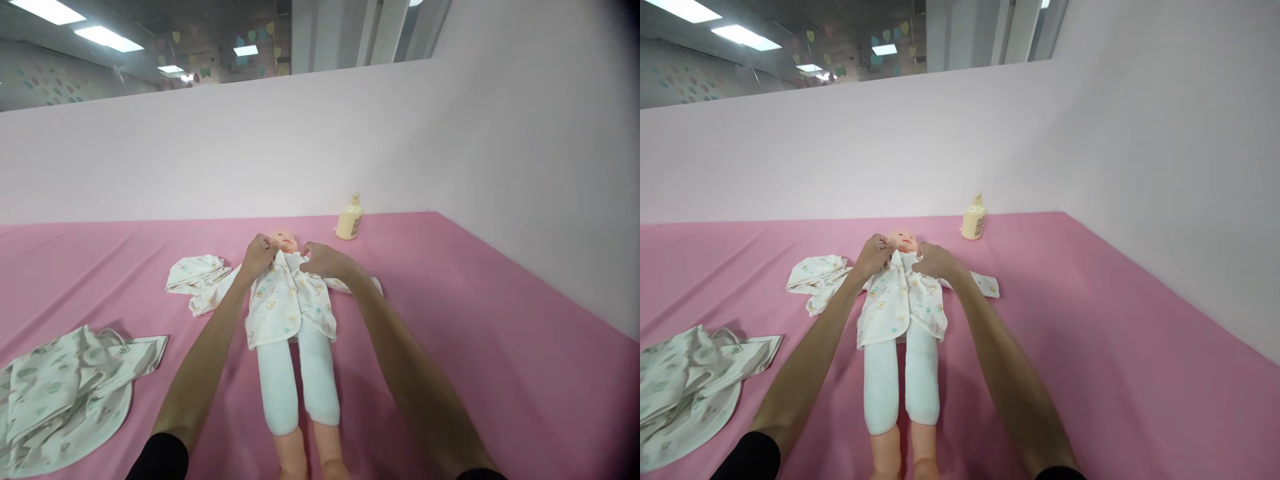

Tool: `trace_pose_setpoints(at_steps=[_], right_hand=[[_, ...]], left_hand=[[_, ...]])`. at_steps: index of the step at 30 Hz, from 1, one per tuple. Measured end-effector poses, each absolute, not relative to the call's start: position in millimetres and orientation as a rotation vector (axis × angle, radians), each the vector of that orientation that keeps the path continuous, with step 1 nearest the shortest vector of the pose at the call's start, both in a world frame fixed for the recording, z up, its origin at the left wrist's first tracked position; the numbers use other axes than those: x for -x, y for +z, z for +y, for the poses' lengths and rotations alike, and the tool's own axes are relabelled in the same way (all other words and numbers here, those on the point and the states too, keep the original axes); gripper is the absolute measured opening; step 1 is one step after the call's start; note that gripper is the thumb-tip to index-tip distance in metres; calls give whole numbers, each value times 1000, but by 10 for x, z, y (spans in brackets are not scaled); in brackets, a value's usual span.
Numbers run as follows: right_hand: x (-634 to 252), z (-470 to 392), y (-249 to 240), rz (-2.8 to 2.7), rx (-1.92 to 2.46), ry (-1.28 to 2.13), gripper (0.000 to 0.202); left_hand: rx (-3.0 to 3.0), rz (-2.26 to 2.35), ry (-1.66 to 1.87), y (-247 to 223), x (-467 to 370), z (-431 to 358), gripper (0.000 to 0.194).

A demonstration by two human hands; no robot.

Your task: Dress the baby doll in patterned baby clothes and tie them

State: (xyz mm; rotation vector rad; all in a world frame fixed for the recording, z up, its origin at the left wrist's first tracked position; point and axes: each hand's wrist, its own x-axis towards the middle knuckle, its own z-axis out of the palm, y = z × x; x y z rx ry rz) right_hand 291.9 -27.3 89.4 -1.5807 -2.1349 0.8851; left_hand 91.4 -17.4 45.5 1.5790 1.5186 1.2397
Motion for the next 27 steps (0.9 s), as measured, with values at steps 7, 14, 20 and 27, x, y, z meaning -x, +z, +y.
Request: trace_pose_setpoints(at_steps=[7,14,20,27], right_hand=[[-2934,-235,898,-1922,1379,1037,29],[-2903,-546,940,-2212,1449,152,30],[-2920,-1281,712,-2723,1310,31,10],[-2863,-1427,315,-2684,1138,-447,22]], left_hand=[[-1523,1368,1171,554,-878,-295,18],[-1516,1258,1104,576,-744,-304,25],[-1520,1354,1130,541,-775,-284,25],[-1535,1345,1208,490,-796,-272,24]])
